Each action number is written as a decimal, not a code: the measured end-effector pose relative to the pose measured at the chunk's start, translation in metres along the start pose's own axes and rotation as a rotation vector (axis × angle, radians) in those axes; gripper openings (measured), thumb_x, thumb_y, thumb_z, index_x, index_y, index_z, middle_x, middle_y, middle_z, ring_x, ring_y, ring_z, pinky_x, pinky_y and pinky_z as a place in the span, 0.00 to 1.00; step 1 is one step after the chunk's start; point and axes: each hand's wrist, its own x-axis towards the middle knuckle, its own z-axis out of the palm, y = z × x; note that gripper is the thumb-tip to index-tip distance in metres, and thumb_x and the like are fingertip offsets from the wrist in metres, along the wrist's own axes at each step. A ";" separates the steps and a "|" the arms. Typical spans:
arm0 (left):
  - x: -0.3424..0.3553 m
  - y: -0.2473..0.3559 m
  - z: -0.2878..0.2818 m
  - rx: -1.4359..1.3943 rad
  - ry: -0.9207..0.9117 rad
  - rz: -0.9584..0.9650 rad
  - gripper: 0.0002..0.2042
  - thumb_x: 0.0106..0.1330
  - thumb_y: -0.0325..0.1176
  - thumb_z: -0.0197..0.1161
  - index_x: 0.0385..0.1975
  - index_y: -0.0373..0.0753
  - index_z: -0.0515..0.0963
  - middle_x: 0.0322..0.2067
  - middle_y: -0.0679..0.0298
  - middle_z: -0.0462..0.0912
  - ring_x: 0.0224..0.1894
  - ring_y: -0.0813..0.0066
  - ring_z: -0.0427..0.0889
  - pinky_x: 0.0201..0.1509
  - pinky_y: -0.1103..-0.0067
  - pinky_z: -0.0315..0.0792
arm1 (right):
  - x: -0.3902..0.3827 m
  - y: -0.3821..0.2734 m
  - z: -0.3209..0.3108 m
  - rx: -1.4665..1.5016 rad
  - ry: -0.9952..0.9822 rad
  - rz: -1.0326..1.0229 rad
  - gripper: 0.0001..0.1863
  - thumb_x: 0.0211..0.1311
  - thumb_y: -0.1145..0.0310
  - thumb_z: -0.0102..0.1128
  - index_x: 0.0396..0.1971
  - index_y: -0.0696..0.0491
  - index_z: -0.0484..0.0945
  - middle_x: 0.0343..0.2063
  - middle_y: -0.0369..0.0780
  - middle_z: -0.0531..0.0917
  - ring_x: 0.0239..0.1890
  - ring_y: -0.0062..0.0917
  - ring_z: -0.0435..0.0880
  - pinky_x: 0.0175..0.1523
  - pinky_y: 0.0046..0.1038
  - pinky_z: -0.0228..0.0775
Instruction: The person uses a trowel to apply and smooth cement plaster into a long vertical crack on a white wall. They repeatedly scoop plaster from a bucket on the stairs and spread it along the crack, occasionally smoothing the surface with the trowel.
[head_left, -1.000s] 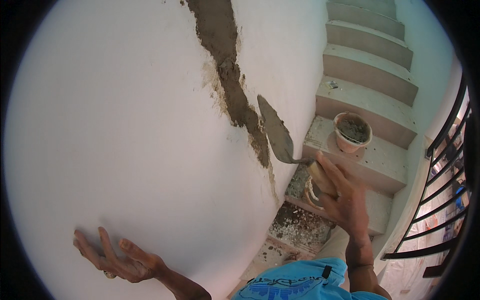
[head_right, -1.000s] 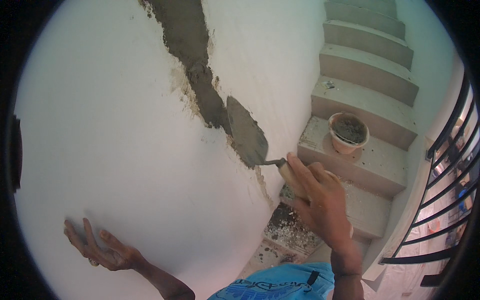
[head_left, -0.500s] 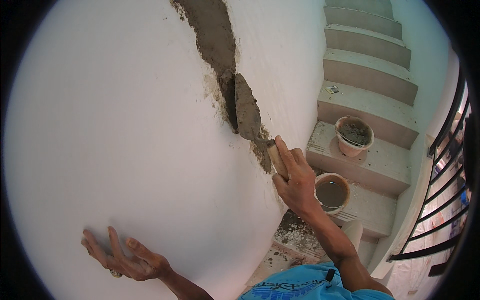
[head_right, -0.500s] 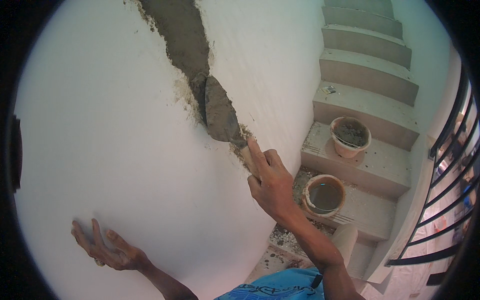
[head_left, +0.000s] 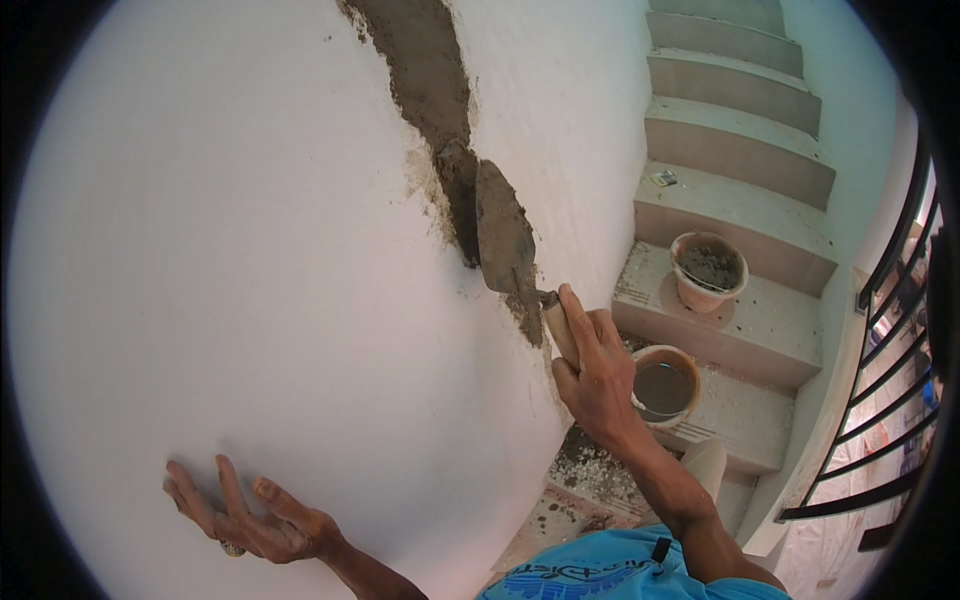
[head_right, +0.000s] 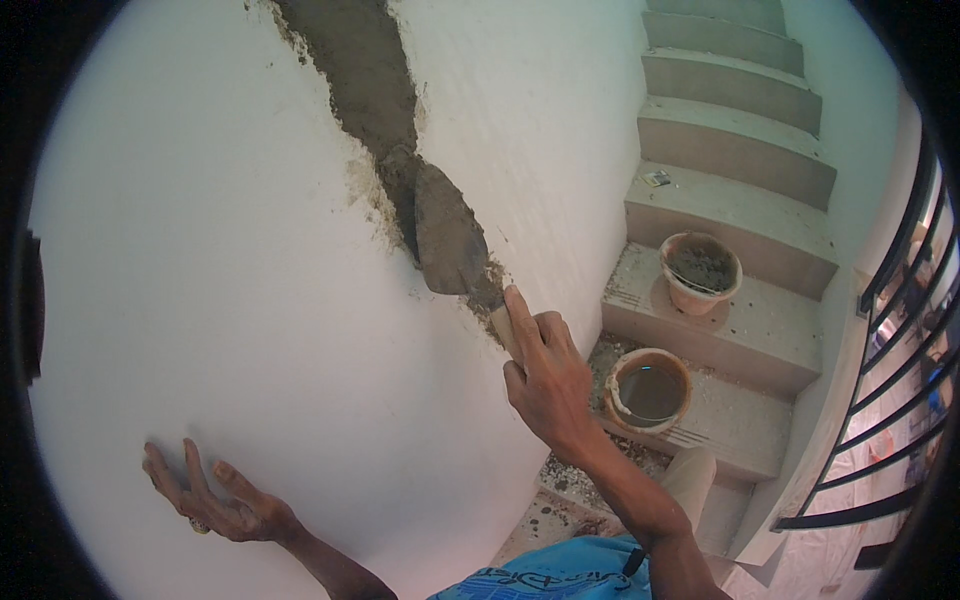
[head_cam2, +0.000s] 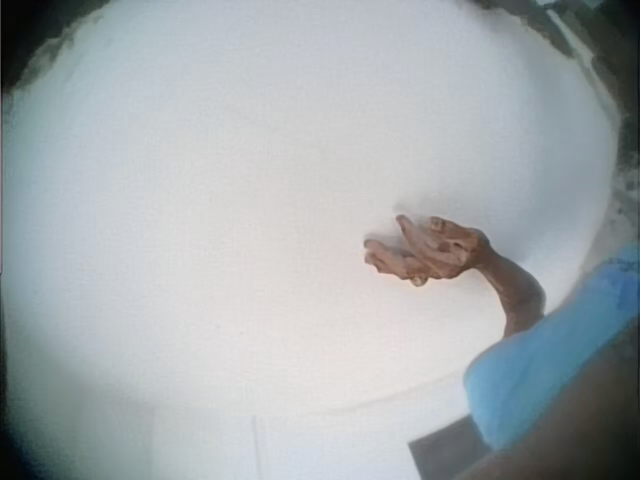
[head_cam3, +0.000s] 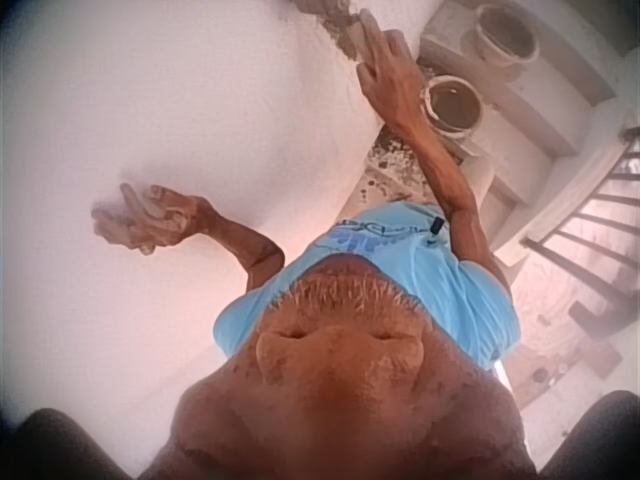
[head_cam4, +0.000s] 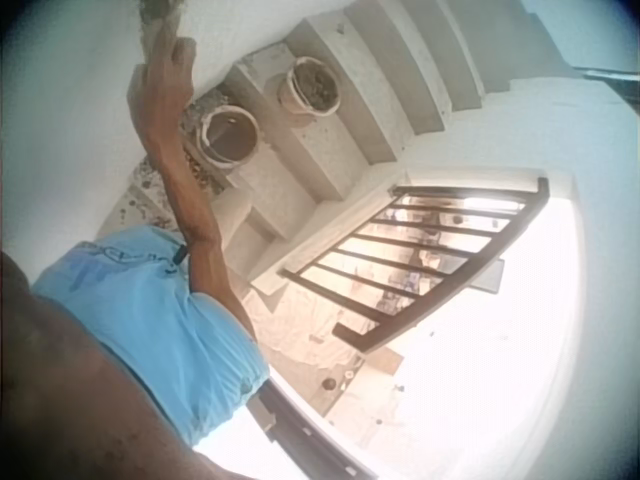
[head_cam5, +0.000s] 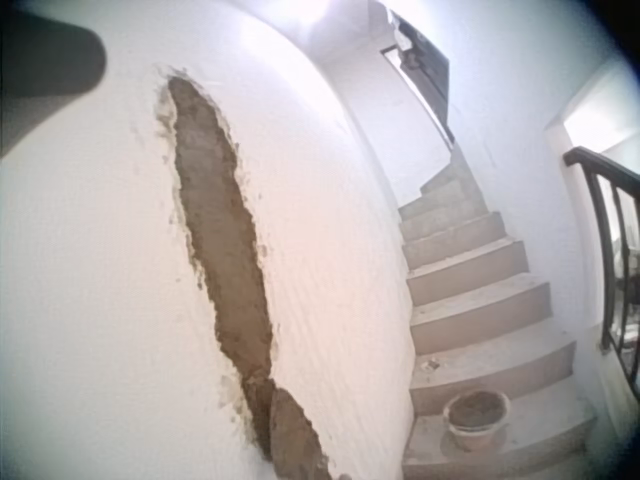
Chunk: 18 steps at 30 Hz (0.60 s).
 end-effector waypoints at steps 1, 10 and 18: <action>0.003 0.003 -0.001 -0.001 0.007 0.024 0.15 0.74 0.35 0.49 0.50 0.35 0.80 0.65 0.45 0.68 0.72 0.44 0.59 0.73 0.45 0.55 | 0.003 0.000 0.001 0.004 0.010 -0.010 0.46 0.43 0.83 0.64 0.69 0.46 0.66 0.35 0.41 0.73 0.35 0.32 0.79 0.36 0.34 0.75; 0.017 0.015 -0.003 -0.049 0.051 0.102 0.14 0.74 0.34 0.50 0.49 0.33 0.79 0.64 0.43 0.70 0.71 0.44 0.62 0.73 0.44 0.56 | 0.020 0.008 0.022 -0.022 0.094 -0.154 0.43 0.46 0.83 0.64 0.67 0.45 0.69 0.33 0.41 0.72 0.31 0.30 0.77 0.29 0.31 0.75; 0.017 0.012 -0.005 -0.056 0.067 0.115 0.14 0.74 0.33 0.50 0.49 0.32 0.79 0.63 0.42 0.70 0.70 0.43 0.63 0.72 0.44 0.57 | 0.036 0.020 0.038 -0.165 0.257 -0.239 0.38 0.49 0.82 0.64 0.64 0.44 0.73 0.30 0.41 0.71 0.29 0.29 0.76 0.24 0.29 0.72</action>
